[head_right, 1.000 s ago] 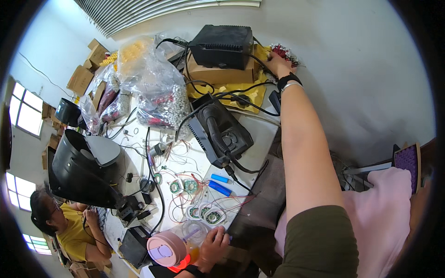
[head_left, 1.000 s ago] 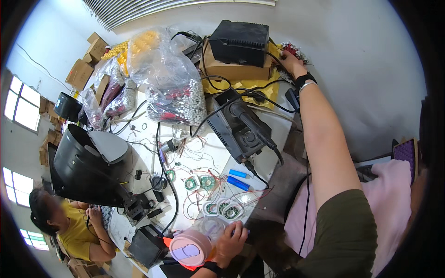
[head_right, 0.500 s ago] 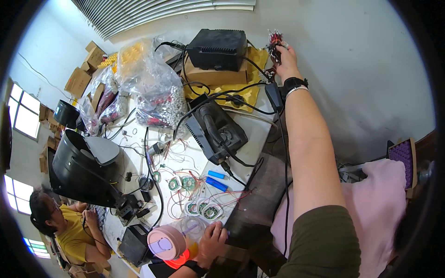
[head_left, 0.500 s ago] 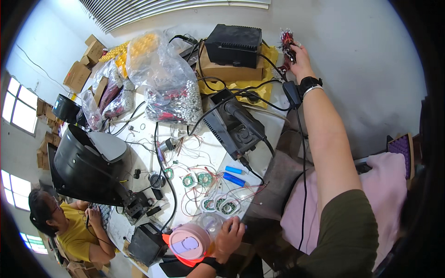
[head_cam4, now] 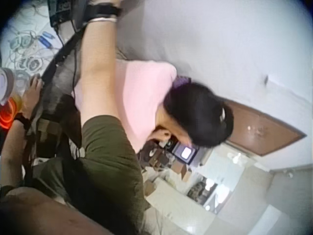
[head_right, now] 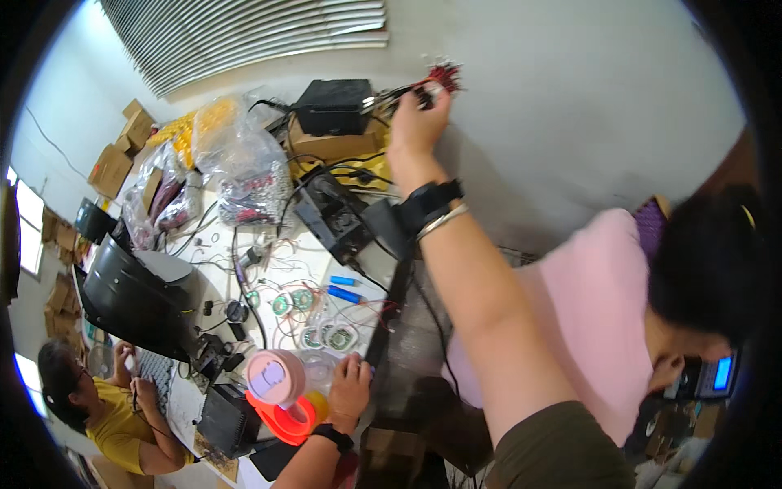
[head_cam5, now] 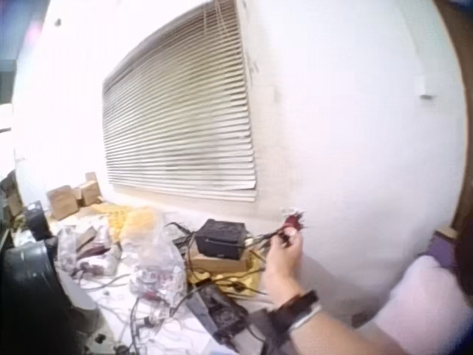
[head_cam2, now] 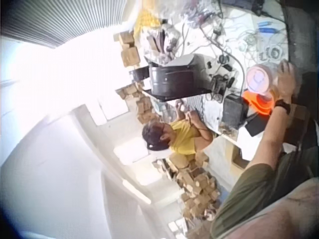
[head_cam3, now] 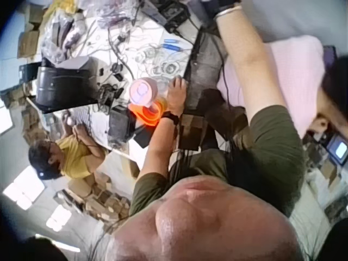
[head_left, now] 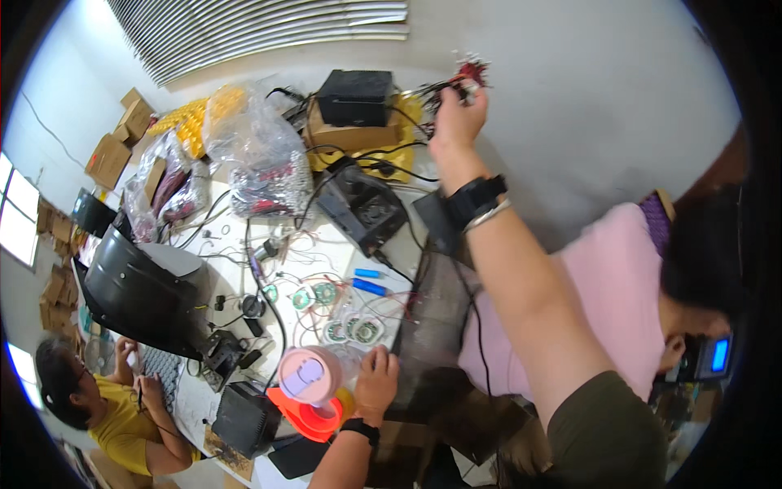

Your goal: Sorting and assembling small motors, batteries, and circuit boards in a workshop setting.

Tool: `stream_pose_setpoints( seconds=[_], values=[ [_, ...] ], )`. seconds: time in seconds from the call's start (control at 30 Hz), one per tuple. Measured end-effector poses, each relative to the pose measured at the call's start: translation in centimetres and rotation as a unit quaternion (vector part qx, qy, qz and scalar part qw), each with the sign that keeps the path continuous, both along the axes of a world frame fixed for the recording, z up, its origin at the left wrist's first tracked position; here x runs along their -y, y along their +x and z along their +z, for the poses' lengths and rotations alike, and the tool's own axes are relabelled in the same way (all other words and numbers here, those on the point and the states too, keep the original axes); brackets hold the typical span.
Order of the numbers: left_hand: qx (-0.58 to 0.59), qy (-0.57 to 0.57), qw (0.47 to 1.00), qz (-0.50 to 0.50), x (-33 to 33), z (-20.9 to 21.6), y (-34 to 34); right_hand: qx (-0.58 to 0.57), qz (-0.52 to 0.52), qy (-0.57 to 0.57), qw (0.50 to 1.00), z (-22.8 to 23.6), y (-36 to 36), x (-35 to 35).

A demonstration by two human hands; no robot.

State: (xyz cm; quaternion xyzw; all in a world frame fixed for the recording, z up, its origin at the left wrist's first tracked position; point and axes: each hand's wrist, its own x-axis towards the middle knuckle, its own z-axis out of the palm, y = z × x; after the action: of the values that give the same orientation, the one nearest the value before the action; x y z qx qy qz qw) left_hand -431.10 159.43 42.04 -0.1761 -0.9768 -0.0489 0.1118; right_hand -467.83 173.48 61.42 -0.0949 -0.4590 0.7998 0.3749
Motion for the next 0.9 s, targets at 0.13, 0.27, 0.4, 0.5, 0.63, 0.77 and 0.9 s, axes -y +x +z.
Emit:
stream_pose_setpoints(
  seconds=[0.13,0.27,0.4,0.5,0.63,0.77,0.9],
  values=[
    [0.003,-0.005,1.000,0.018,0.0,0.1,0.3,-0.063,0.035,-0.016,0.997,2.2,11.2,0.9],
    [-0.035,-0.007,0.999,-0.021,1.7,-2.2,0.8,-0.048,0.029,0.050,0.997,4.0,24.9,1.6],
    [0.016,0.174,0.984,-0.036,-0.3,0.7,3.0,-0.039,0.030,0.168,0.985,6.1,40.1,1.5],
    [0.213,0.465,0.856,0.077,-6.2,8.4,10.2,0.005,0.070,0.139,0.988,6.5,50.4,0.4],
    [0.294,0.593,0.744,-0.092,-5.2,11.6,19.9,0.029,-0.002,0.232,0.972,6.4,63.1,2.0],
    [0.377,0.726,0.527,-0.232,-2.7,16.6,29.6,0.008,-0.035,0.289,0.957,7.0,72.4,3.4],
    [0.429,0.808,0.373,-0.159,-0.4,23.2,35.6,0.029,0.047,0.252,0.966,8.8,79.8,4.9]
  ],
)
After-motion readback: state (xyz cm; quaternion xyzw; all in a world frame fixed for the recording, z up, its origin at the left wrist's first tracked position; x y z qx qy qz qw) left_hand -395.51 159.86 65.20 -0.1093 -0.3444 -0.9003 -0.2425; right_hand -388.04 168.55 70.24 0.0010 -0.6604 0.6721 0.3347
